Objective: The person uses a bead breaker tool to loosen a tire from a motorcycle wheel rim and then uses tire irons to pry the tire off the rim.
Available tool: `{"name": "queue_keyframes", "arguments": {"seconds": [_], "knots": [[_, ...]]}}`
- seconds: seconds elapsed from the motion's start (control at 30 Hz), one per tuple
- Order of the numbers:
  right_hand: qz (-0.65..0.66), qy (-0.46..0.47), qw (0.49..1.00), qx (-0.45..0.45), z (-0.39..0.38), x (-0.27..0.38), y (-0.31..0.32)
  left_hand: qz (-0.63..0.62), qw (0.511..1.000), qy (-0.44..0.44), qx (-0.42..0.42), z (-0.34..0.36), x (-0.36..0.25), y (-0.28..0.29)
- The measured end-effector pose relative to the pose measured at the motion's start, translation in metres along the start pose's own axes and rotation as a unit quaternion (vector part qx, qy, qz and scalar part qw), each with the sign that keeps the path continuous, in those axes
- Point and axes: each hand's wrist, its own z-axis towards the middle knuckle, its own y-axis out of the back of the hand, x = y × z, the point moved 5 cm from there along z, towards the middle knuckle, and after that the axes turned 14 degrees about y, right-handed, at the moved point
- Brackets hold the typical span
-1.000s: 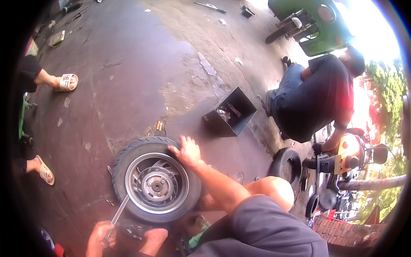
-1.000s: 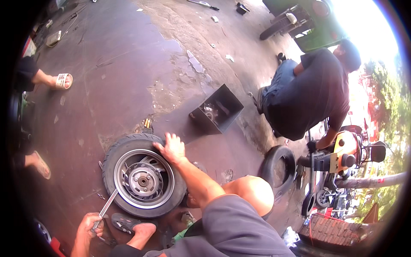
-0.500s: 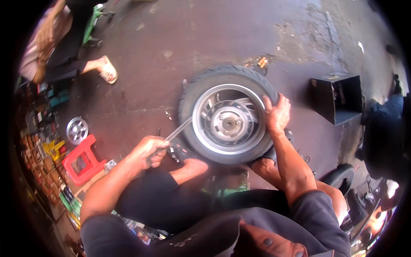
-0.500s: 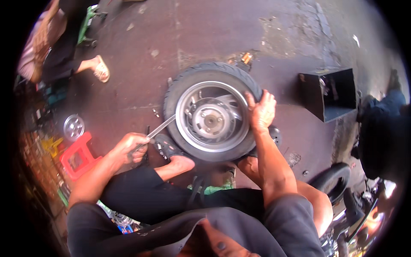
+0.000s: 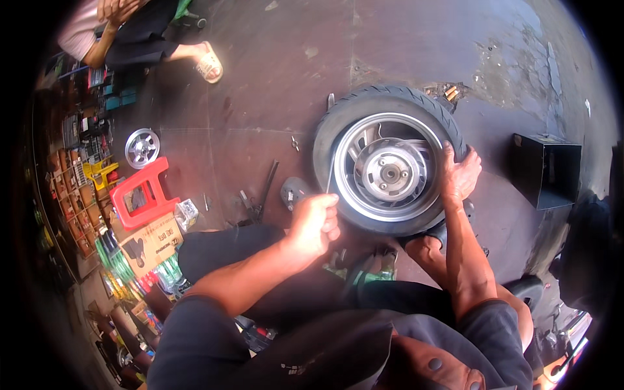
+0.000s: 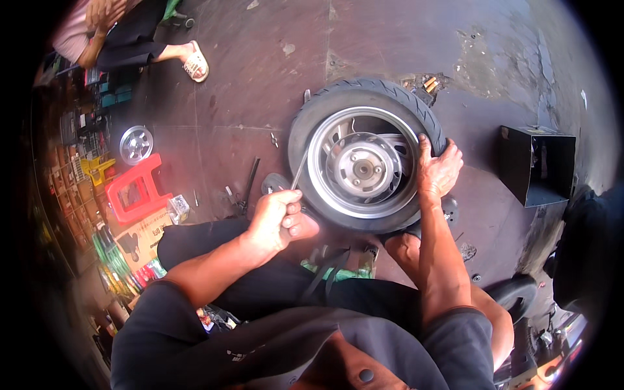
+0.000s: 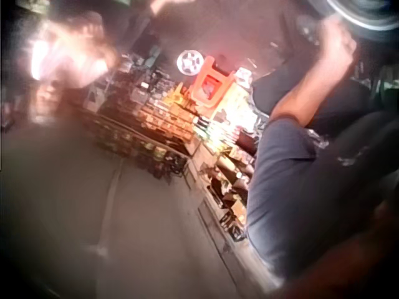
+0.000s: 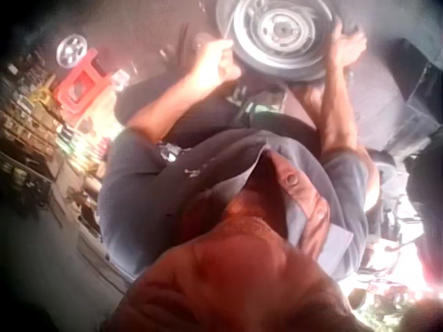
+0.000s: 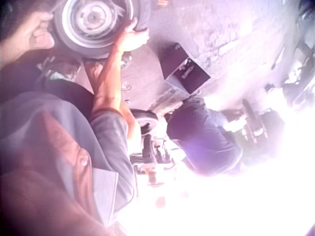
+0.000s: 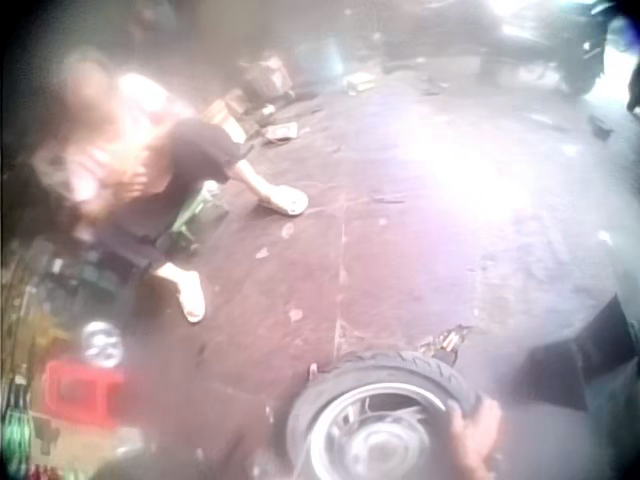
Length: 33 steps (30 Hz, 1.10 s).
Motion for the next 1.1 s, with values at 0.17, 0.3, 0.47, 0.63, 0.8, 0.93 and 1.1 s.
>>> {"name": "queue_keyframes", "arguments": {"seconds": [0.17, 0.3, 0.47, 0.63, 0.8, 0.93, 1.1], "knots": [[-0.022, -0.006, 1.0, 0.015, 0.001, 0.001, 0.0, -0.018, 0.998, -0.057, -0.024, 0.012, 0.022, -0.004], [-0.024, -0.002, 1.0, 0.018, 0.002, 0.003, 0.002, -0.015, 0.993, -0.082, -0.08, 0.02, 0.041, -0.006], [0.008, -0.031, 0.997, 0.073, 0.004, 0.012, 0.009, 0.138, 0.97, -0.1, -0.175, 0.091, 0.098, 0.031], [-0.001, 0.004, 0.999, 0.034, -0.002, 0.005, -0.015, -0.024, 0.966, -0.199, -0.165, 0.129, 0.132, -0.054], [0.004, -0.003, 0.999, 0.034, 0.008, -0.003, -0.003, 0.254, 0.907, -0.285, -0.179, 0.125, 0.123, -0.027], [0.004, -0.006, 0.999, 0.035, 0.003, -0.003, -0.005, 0.429, 0.833, -0.253, -0.24, 0.139, 0.127, -0.008], [0.007, -0.01, 0.999, 0.042, 0.002, -0.002, -0.002, 0.523, 0.79, -0.192, -0.256, 0.14, 0.116, -0.002]]}}
